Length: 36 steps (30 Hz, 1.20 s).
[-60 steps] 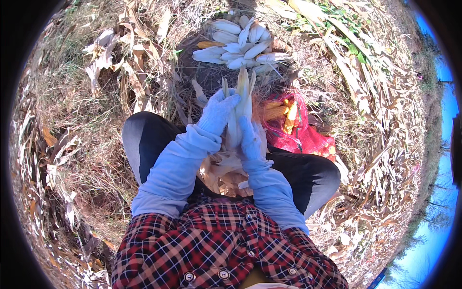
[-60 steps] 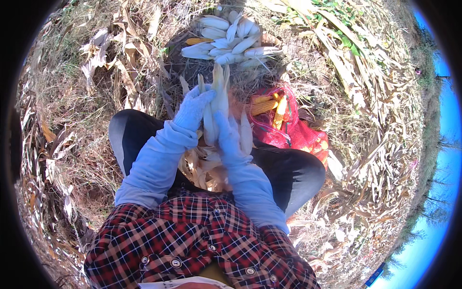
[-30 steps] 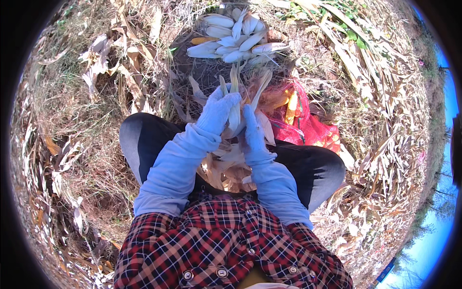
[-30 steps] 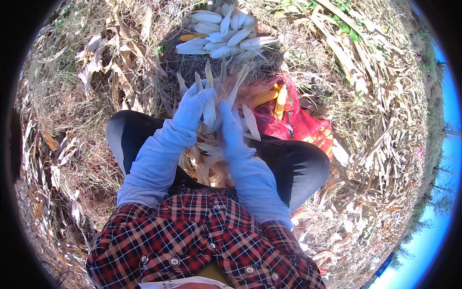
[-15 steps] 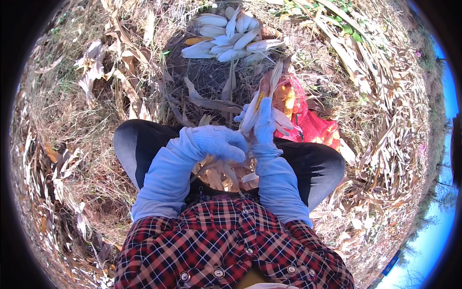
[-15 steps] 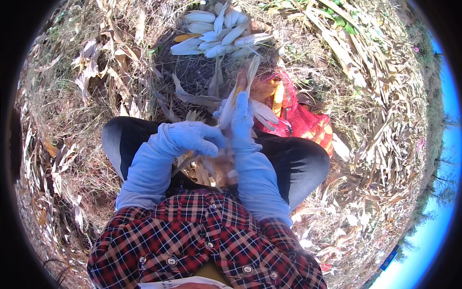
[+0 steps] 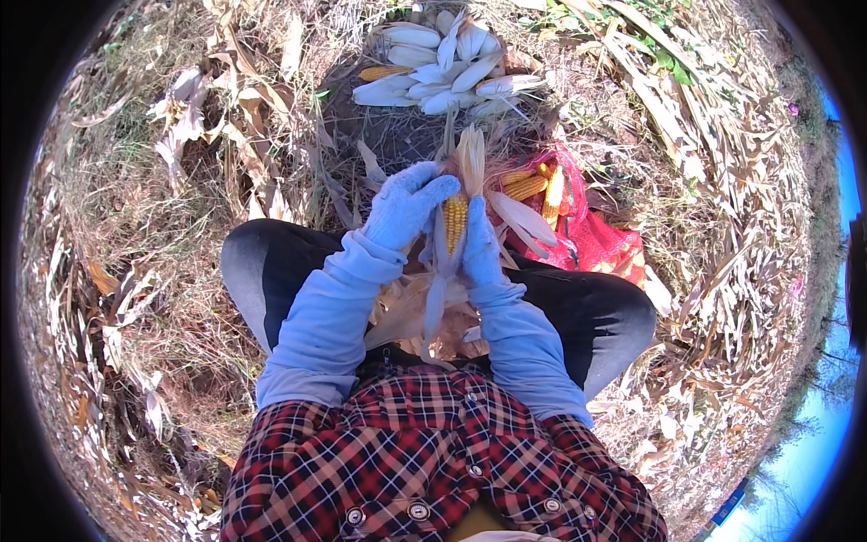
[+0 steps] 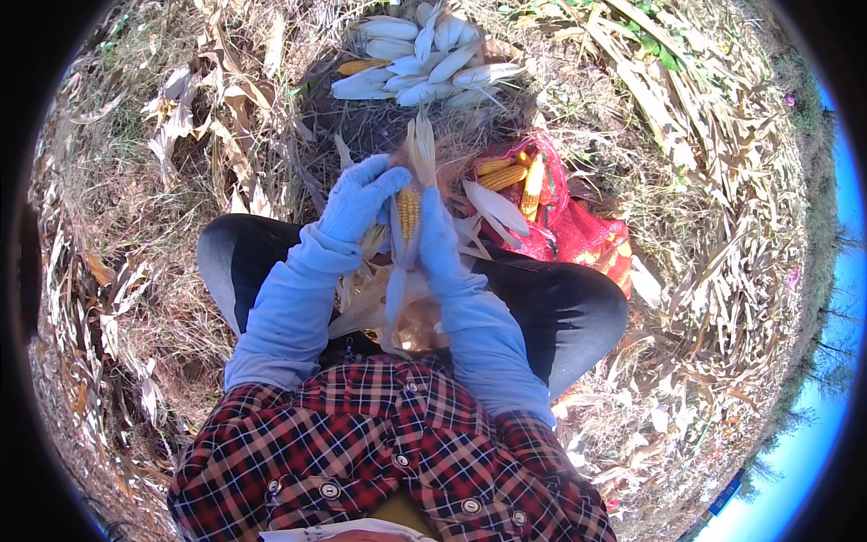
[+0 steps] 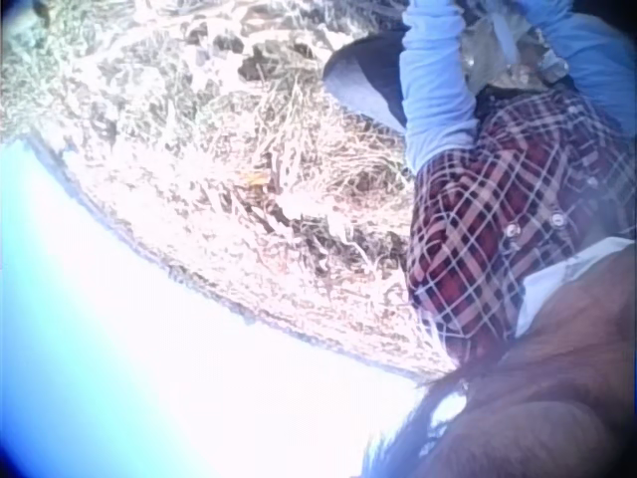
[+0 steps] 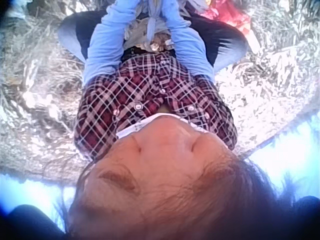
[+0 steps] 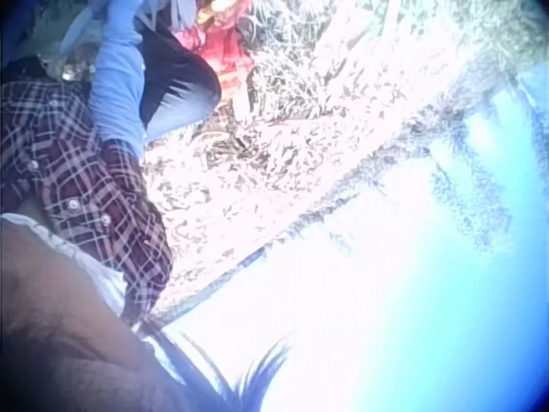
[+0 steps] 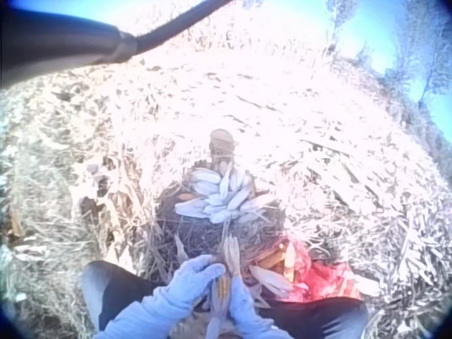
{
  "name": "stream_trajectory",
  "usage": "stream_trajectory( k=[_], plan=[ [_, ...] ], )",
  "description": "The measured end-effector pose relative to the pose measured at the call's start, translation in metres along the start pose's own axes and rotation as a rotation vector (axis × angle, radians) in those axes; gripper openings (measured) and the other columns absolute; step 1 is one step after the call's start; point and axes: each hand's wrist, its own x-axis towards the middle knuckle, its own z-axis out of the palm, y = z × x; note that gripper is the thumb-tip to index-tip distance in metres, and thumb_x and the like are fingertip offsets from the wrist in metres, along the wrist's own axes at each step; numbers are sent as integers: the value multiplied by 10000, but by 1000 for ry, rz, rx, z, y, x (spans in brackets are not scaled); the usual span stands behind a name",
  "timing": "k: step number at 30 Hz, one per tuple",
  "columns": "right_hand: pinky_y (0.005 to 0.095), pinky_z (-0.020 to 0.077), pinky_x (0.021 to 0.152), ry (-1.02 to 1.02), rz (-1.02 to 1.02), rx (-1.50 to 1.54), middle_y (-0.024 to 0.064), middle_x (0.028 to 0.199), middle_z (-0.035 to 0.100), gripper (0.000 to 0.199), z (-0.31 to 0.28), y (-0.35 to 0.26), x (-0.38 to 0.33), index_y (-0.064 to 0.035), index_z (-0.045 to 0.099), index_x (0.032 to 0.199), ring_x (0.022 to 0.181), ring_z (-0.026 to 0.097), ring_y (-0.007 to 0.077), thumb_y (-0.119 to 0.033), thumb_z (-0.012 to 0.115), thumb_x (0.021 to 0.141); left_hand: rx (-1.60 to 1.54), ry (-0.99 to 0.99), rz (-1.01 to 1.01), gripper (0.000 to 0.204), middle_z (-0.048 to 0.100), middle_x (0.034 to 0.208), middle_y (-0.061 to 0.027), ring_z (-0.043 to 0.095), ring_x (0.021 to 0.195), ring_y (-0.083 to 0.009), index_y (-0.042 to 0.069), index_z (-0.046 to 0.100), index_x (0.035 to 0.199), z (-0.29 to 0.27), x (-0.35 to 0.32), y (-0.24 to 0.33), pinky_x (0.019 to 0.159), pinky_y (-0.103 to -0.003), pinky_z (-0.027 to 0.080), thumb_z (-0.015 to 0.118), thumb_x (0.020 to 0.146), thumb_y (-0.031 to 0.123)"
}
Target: The person sits on the ground and shucks corn cobs by hand, removing husks and silk. Shucked cobs are placed into a red mesh bag while husks are discarded on the ground.
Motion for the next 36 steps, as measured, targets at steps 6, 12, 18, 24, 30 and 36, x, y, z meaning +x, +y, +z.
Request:
stream_trajectory(
  k=[6, 12, 18, 24, 30, 36],
  plan=[
    [423, 630, 565, -81, 134, 121, 137, 989, 723, 700, -1, -8, -4, -74, 575, 1333, 708, 724, 273, -684, 374, 1056, -295, -7, -50, 200, 651, 839, 18, 598, 692, -64, 59, 682, 1062, 2, 1, -14, 600, -231, 490, 598, 1066, 240],
    [380, 631, 588, -72, 139, 55, 120, 1004, 736, 614, -1, -15, -7, -82, 580, 1370, 750, 736, 254, -603, 443, 1077, -440, -80, -103, 232, 700, 993, -22, 665, 854, -92, 41, 671, 1143, 2, 2, -14, 742, -246, 564, 560, 1093, 238],
    [315, 578, 735, -13, 155, -56, 98, 1069, 691, 490, 8, -28, -12, -45, 617, 1337, 922, 698, 195, -460, 538, 1088, -511, -209, -22, 245, 707, 1036, -43, 683, 908, -142, 18, 667, 1172, 4, 2, -18, 815, -288, 570, 545, 1098, 217],
    [346, 493, 1033, 283, -14, -334, 134, 1306, 640, 501, 37, -29, -23, -43, 597, 1413, 1193, 622, 238, -419, 567, 1083, -299, 184, 54, 275, 668, 976, -30, 589, 811, -104, -3, 642, 1253, -8, 20, -38, 713, -274, 504, 549, 1074, 185],
    [365, 428, 1130, -68, -323, -584, 159, 1486, 534, 704, 34, -12, -17, -10, 422, 1561, 1362, 506, 226, -391, 651, 1015, -404, 358, 53, 227, 627, 917, 1, 521, 758, -72, 46, 656, 1208, -6, 23, -46, 636, -258, 431, 575, 1076, 212],
    [384, 571, 950, 143, -115, 100, 118, 1220, 668, 518, 12, 3, -8, -38, 554, 1380, 1081, 679, 241, -408, 637, 1027, -591, 169, 13, 187, 643, 893, -2, 577, 790, -79, 76, 697, 1071, 3, 8, -32, 684, -241, 462, 612, 1076, 242]
  ],
)
